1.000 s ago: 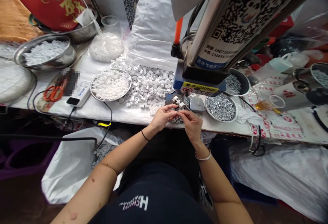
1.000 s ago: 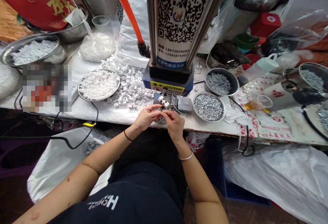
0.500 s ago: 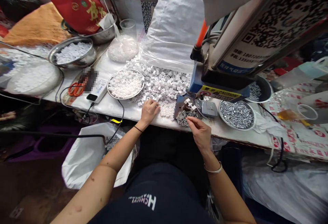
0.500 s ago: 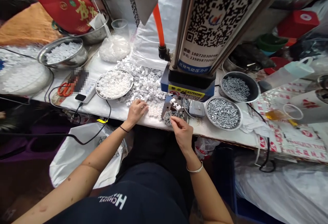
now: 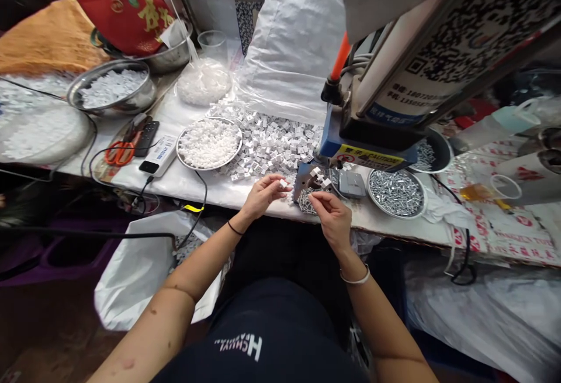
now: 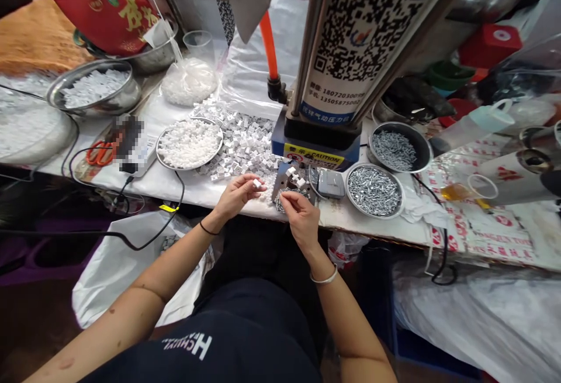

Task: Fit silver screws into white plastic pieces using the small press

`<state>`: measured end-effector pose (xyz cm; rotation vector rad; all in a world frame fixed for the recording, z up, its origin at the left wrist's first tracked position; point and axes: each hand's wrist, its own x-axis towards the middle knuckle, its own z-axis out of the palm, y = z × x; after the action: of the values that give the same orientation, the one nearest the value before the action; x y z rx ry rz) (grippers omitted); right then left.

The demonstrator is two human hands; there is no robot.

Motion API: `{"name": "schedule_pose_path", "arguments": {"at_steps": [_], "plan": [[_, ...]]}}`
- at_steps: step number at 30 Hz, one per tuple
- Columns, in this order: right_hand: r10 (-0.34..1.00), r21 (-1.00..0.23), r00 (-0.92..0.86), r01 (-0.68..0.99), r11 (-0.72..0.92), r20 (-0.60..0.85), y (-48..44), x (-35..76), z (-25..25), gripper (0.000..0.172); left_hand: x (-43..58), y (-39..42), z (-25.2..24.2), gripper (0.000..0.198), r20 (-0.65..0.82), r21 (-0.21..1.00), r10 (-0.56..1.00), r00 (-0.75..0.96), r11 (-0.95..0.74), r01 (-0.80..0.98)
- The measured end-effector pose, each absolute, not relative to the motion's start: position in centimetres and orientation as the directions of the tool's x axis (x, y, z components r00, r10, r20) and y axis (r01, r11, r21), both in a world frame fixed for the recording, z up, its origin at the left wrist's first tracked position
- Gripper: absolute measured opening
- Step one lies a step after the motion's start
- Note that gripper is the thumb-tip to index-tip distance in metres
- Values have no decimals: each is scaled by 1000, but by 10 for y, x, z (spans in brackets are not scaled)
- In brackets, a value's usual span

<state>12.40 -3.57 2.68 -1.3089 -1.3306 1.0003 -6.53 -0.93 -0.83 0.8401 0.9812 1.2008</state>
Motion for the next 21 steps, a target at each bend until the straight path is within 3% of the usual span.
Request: {"name": "schedule_pose_path", "arguments": {"at_steps": [2, 6, 15, 21], "plan": [[988, -960, 46, 248, 133, 149, -32, 124, 30, 15, -47, -17, 2, 30, -254, 783, 949, 185, 314, -537], [970, -912, 3, 341, 226, 242, -27, 130, 32, 14, -22, -26, 14, 27, -322, 651, 916, 240, 398, -646], [908, -786, -121, 464, 408, 400, -28, 139, 32, 9, -7, -29, 20, 42, -347, 580, 881, 323, 472, -664], [735, -593, -291, 445, 671, 613, -27, 148, 26, 20, -10, -29, 15, 54, -318, 562, 864, 390, 503, -657]]}}
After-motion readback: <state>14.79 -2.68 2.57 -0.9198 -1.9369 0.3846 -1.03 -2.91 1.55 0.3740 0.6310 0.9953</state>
